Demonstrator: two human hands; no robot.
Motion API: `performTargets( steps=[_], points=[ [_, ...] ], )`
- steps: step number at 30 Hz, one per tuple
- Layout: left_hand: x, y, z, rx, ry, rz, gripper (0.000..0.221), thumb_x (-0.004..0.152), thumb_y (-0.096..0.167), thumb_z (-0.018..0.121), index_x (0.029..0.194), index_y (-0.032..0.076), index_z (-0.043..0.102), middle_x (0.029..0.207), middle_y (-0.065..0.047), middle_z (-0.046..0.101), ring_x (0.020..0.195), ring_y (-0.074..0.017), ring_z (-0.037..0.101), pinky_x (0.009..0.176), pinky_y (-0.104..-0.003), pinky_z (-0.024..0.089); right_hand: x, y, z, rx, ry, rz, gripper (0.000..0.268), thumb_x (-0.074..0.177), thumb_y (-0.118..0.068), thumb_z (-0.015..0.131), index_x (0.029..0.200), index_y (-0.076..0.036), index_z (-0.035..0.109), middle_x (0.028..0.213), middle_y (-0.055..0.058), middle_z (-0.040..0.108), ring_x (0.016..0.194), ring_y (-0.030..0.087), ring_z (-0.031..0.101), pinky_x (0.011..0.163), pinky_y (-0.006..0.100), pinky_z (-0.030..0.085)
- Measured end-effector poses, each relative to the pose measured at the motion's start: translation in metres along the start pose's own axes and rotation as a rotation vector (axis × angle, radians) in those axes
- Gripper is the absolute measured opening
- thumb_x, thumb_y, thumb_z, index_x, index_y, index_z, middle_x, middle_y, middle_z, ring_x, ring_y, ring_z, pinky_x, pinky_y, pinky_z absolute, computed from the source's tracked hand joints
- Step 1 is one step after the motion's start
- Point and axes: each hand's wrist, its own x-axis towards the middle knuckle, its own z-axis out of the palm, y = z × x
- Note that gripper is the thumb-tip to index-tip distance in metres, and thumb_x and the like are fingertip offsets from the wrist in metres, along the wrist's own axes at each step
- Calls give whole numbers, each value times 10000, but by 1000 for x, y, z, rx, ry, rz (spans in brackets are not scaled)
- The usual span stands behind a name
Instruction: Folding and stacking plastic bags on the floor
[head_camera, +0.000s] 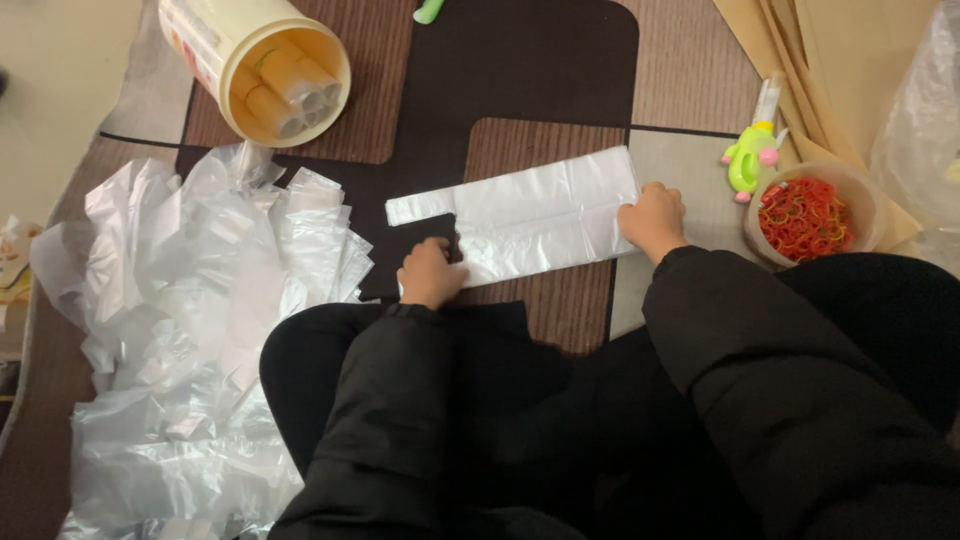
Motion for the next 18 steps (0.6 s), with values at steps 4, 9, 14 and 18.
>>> performTargets(
  steps=[4, 9, 14, 18],
  points=[
    [50, -20, 37, -226, 7, -70, 586, 853, 300, 700, 1422, 173, 644, 1223, 7, 748, 1184, -317, 690, 974, -475, 467, 7, 2, 9, 14, 9, 14, 543, 891, -169, 628, 1347, 126, 633, 1269, 317, 560, 1195, 542, 611, 977, 597, 554],
    [85, -38, 71, -448, -11, -45, 532, 858, 173, 622, 1362, 20, 699, 1215, -152, 759, 1228, -375, 689, 1021, -514, 541, 36, 30, 42, 114, 29, 36, 460, 834, -162, 627, 1243, -7, 769, 1123, 255, 733, 1093, 467, 713, 898, 540, 587],
    [37, -6, 27, -321, -15, -55, 529, 905, 221, 585, 1399, 64, 687, 1263, -133, 752, 1258, -364, 678, 1046, -505, 502, 11, 4, 13, 91, 24, 46, 516, 888, -100, 616, 1374, 65, 666, 1213, 284, 617, 1158, 474, 630, 963, 522, 532],
    [-5, 28, -14, -134, -50, -58, 494, 959, 225, 530, 1395, 71, 704, 1310, -145, 736, 1256, -405, 666, 1059, -498, 485, -22, -29, -12, 72, 4, 49, 509, 907, -52, 595, 1389, 93, 669, 1282, 331, 631, 1244, 503, 614, 1044, 576, 511]
  ],
)
